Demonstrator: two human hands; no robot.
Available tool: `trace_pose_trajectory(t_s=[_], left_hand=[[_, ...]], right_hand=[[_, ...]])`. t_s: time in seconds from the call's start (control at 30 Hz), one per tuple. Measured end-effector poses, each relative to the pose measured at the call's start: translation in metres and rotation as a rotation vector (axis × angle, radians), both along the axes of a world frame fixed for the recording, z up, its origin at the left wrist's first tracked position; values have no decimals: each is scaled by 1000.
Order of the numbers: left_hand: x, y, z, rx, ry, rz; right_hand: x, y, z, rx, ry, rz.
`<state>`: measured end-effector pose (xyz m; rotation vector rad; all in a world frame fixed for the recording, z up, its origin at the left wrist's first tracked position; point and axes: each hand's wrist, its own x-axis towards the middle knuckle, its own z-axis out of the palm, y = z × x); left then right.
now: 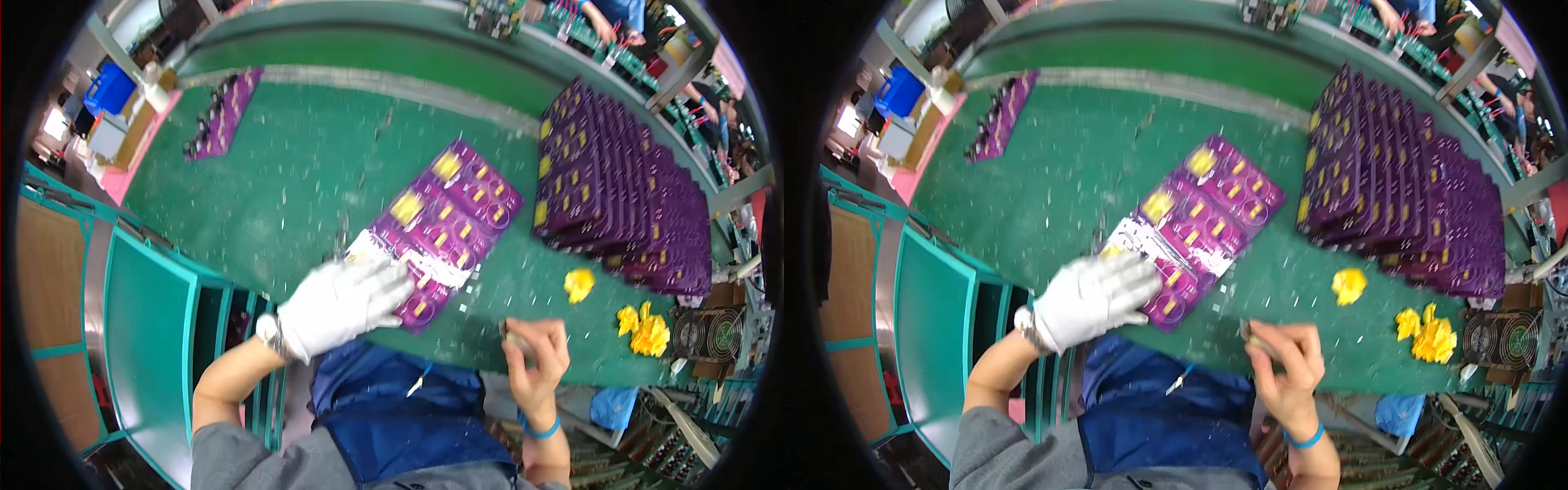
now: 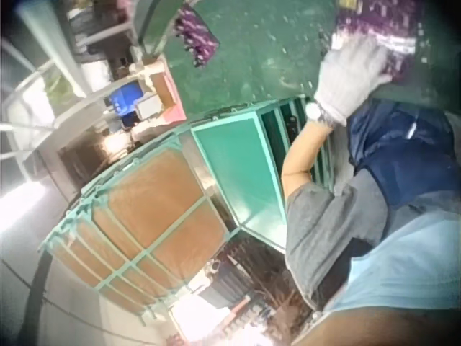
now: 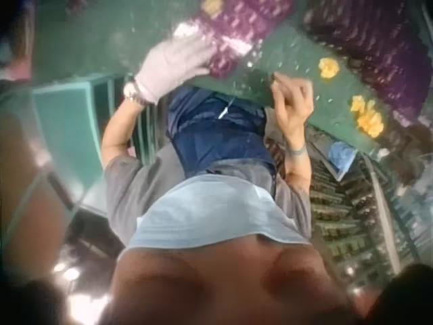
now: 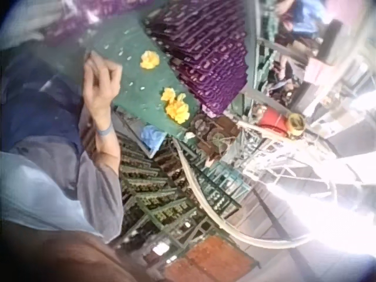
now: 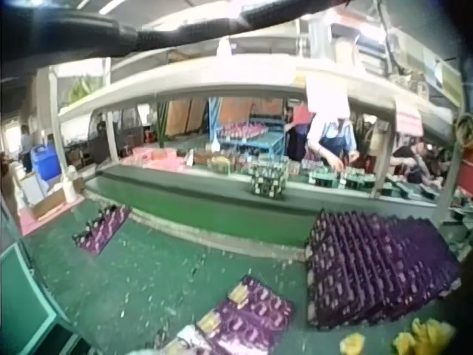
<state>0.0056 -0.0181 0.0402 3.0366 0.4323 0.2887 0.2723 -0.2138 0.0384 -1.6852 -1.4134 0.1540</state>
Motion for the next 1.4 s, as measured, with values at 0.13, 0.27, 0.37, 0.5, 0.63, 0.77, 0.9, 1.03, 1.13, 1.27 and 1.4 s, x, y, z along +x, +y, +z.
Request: trace_pose_trajectory(t_s=[0.13,0.27,0.37,0.5,0.63,0.77,0.9,1.03,1.13,1.27,1.4], left_hand=[[15,15,-14,-107,-391,516],[29,16,-45,-85,-444,624],[25,15,-51,-92,-386,628],[25,13,-52,-104,-402,596],[26,14,-48,-115,-448,561],[25,15,-44,-121,-440,524],[26,15,-47,-143,-454,512],[25,15,-44,-146,-446,514],[27,16,-46,-155,-444,488],[25,15,-46,-173,-443,496],[24,15,-50,-157,-454,495]], right_hand=[[-13,27,19,-127,-47,173],[-21,48,17,-248,-135,272],[-22,51,18,-290,-196,311],[-25,46,16,-323,-271,341],[-30,50,12,-347,-416,363],[-30,53,14,-205,-205,286],[-40,69,6,-143,-266,338],[-49,71,19,-345,-353,381],[-46,73,8,-294,-385,391],[-39,74,11,-174,-219,313],[-29,70,19,-190,-250,237]])
